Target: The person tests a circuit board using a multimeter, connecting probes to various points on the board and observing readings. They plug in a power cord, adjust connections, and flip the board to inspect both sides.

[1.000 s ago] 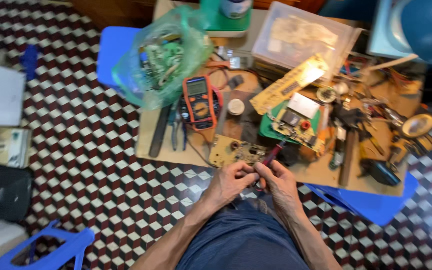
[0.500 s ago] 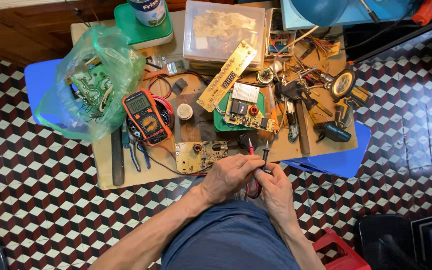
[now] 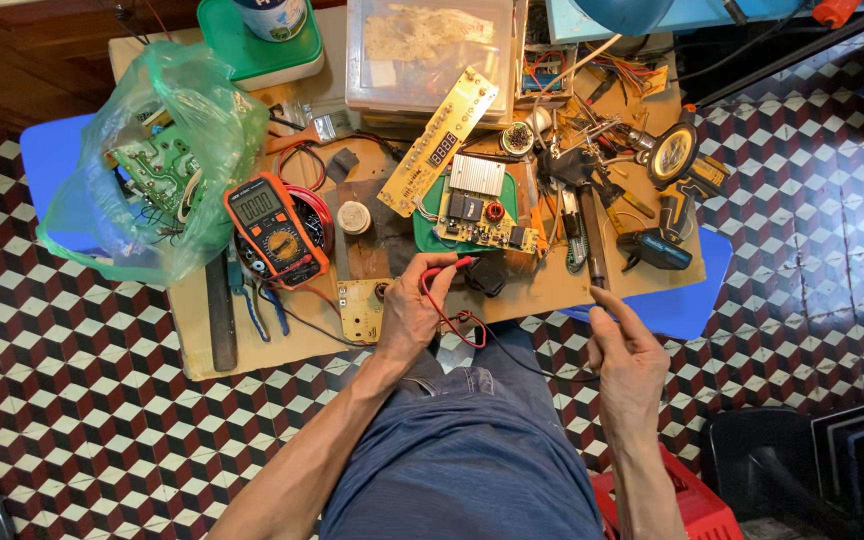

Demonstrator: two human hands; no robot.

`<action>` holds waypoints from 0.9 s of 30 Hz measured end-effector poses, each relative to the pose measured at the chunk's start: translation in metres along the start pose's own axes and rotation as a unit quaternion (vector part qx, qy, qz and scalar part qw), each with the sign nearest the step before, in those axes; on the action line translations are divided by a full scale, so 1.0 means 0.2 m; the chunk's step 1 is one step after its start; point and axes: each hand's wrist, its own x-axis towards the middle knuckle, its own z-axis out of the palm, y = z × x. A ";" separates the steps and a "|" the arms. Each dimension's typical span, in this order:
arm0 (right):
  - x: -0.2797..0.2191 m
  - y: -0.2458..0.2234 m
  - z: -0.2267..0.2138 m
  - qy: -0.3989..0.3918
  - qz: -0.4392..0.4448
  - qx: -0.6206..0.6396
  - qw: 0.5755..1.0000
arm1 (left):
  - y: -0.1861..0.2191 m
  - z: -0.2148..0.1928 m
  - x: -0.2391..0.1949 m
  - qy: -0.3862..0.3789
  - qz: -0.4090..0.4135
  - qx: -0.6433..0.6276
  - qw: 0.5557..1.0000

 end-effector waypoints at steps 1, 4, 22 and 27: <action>0.02 0.00 -0.01 -0.011 -0.004 0.008 1.000 | -0.01 0.01 0.01 -0.006 -0.024 0.000 1.000; 0.07 -0.03 -0.02 -0.083 0.013 0.115 0.990 | -0.05 0.05 0.04 -0.010 -0.052 -0.027 0.998; 0.41 -0.10 -0.06 -0.164 -0.398 -0.323 0.843 | -0.09 0.28 -0.04 0.097 -0.085 -0.196 0.972; 0.57 -0.12 -0.08 -0.215 -0.453 -0.292 0.814 | -0.04 0.39 -0.11 0.170 -0.073 -0.217 0.958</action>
